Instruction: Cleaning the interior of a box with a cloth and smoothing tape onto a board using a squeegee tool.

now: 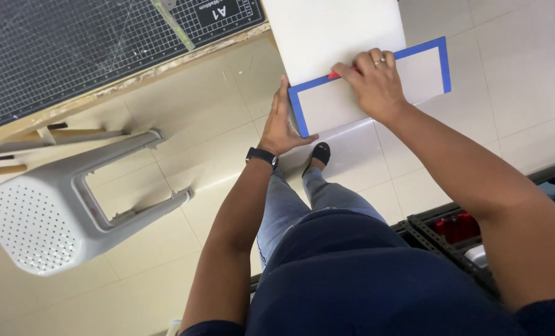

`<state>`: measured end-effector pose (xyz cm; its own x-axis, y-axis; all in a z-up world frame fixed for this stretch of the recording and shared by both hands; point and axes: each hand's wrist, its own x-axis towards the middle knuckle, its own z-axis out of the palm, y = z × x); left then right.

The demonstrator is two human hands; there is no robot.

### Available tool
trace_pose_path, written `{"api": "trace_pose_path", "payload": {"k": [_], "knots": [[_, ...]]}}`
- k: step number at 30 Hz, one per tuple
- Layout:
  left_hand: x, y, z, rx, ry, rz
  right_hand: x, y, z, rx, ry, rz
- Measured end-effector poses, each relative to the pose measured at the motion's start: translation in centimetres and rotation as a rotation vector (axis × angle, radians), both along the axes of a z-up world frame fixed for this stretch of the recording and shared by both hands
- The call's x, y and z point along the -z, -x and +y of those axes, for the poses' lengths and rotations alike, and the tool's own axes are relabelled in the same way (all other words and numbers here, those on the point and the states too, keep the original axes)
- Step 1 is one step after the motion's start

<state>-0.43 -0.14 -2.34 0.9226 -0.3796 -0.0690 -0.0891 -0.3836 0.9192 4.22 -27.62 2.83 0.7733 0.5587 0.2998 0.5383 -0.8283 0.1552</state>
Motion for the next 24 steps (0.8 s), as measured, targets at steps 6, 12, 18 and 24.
{"api": "trace_pose_path", "payload": {"k": [6,12,18,24], "knots": [[-0.4,0.0,-0.1,0.01,-0.002,-0.007,-0.2,-0.6,-0.3,-0.046,0.022,0.021],[-0.5,-0.3,0.0,0.005,0.006,0.0,-0.4,-0.9,0.5,-0.084,0.035,-0.06],[-0.4,-0.2,-0.1,-0.008,0.002,0.015,-0.1,-0.7,1.5,-0.092,-0.001,-0.006],[-0.3,-0.2,-0.1,0.009,0.031,-0.013,-0.3,0.0,2.9,-0.039,-0.043,0.007]]}}
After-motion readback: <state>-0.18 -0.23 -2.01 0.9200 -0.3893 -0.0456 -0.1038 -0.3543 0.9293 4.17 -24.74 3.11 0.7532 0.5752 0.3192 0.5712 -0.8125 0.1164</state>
